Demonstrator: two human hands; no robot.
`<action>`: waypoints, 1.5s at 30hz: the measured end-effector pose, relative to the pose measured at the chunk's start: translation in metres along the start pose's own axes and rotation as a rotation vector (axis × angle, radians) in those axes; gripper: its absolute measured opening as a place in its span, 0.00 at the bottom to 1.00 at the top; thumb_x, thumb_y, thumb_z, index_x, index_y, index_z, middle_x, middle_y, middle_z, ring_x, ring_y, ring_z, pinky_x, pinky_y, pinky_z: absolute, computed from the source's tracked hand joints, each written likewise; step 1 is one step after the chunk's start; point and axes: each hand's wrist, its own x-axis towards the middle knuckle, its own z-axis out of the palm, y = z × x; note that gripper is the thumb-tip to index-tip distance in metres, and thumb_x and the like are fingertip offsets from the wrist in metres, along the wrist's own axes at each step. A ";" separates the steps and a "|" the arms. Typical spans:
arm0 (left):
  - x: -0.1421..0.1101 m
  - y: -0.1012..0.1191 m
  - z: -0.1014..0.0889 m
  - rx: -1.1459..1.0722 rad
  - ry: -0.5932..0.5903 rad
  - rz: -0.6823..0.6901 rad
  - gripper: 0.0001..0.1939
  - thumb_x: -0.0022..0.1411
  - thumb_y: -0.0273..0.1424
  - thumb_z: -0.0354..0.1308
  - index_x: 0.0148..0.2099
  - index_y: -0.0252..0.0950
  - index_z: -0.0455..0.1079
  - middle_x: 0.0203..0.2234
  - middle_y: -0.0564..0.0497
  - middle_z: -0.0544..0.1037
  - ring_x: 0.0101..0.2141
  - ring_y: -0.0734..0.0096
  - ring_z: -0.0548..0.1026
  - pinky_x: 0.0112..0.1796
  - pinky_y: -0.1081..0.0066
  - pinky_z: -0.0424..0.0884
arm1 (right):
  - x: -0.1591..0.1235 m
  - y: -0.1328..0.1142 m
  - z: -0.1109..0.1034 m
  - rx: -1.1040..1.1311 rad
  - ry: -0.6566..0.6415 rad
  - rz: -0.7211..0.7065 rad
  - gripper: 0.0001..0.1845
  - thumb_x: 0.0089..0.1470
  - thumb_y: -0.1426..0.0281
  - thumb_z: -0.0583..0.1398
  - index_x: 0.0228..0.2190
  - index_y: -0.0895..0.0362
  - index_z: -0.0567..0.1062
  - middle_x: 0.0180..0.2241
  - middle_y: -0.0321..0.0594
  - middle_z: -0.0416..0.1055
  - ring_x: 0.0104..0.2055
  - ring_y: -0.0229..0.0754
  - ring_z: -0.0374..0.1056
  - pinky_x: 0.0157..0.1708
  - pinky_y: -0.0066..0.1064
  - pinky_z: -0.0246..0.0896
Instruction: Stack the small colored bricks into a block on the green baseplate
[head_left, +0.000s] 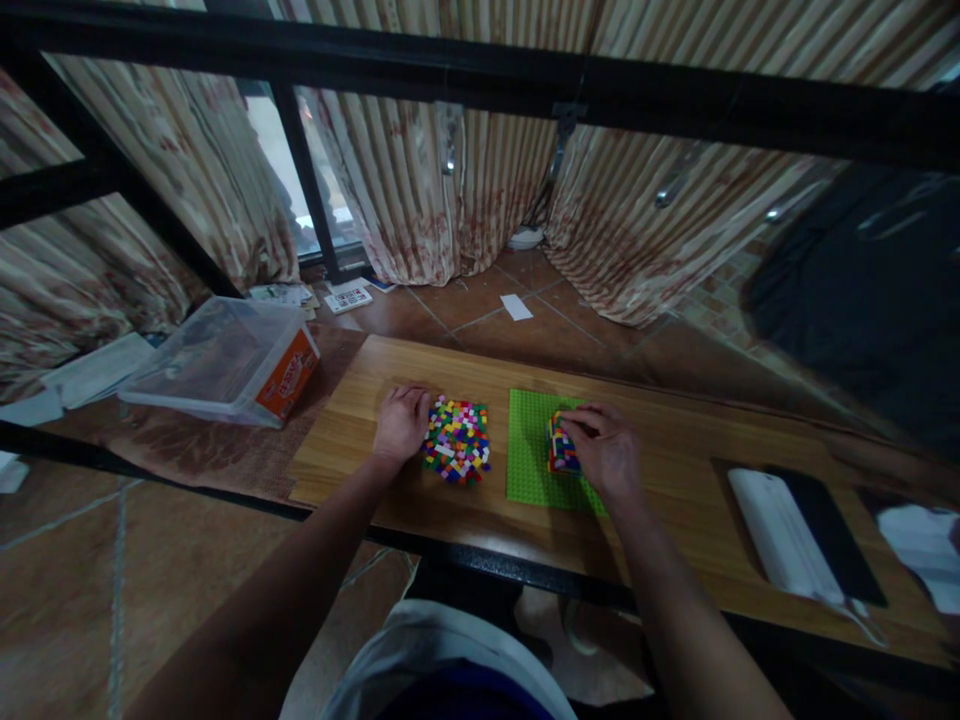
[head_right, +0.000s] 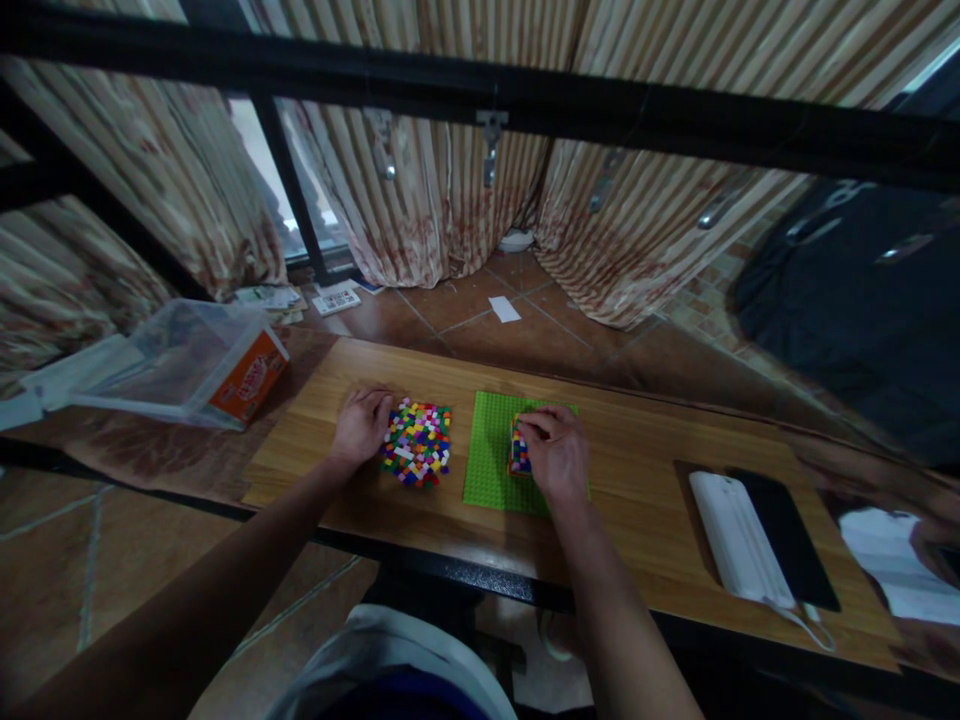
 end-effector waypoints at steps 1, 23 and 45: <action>0.000 0.000 0.000 0.002 -0.004 0.003 0.17 0.70 0.33 0.44 0.37 0.37 0.74 0.39 0.45 0.80 0.43 0.61 0.75 0.51 0.58 0.69 | 0.000 0.000 0.000 0.011 0.004 -0.003 0.14 0.54 0.59 0.59 0.29 0.52 0.82 0.37 0.42 0.74 0.41 0.45 0.69 0.44 0.40 0.65; -0.001 0.000 0.002 -0.019 -0.001 -0.009 0.16 0.69 0.32 0.45 0.38 0.36 0.74 0.39 0.45 0.80 0.43 0.60 0.75 0.51 0.57 0.70 | -0.008 0.009 0.004 0.023 0.005 -0.120 0.14 0.57 0.61 0.57 0.32 0.51 0.82 0.39 0.42 0.73 0.42 0.45 0.70 0.45 0.44 0.67; 0.000 0.004 -0.002 -0.023 -0.007 -0.007 0.16 0.69 0.31 0.45 0.38 0.37 0.74 0.40 0.45 0.80 0.44 0.60 0.75 0.51 0.57 0.70 | -0.009 0.005 -0.001 0.094 0.056 -0.072 0.14 0.57 0.60 0.58 0.34 0.52 0.82 0.40 0.43 0.75 0.44 0.46 0.71 0.47 0.44 0.67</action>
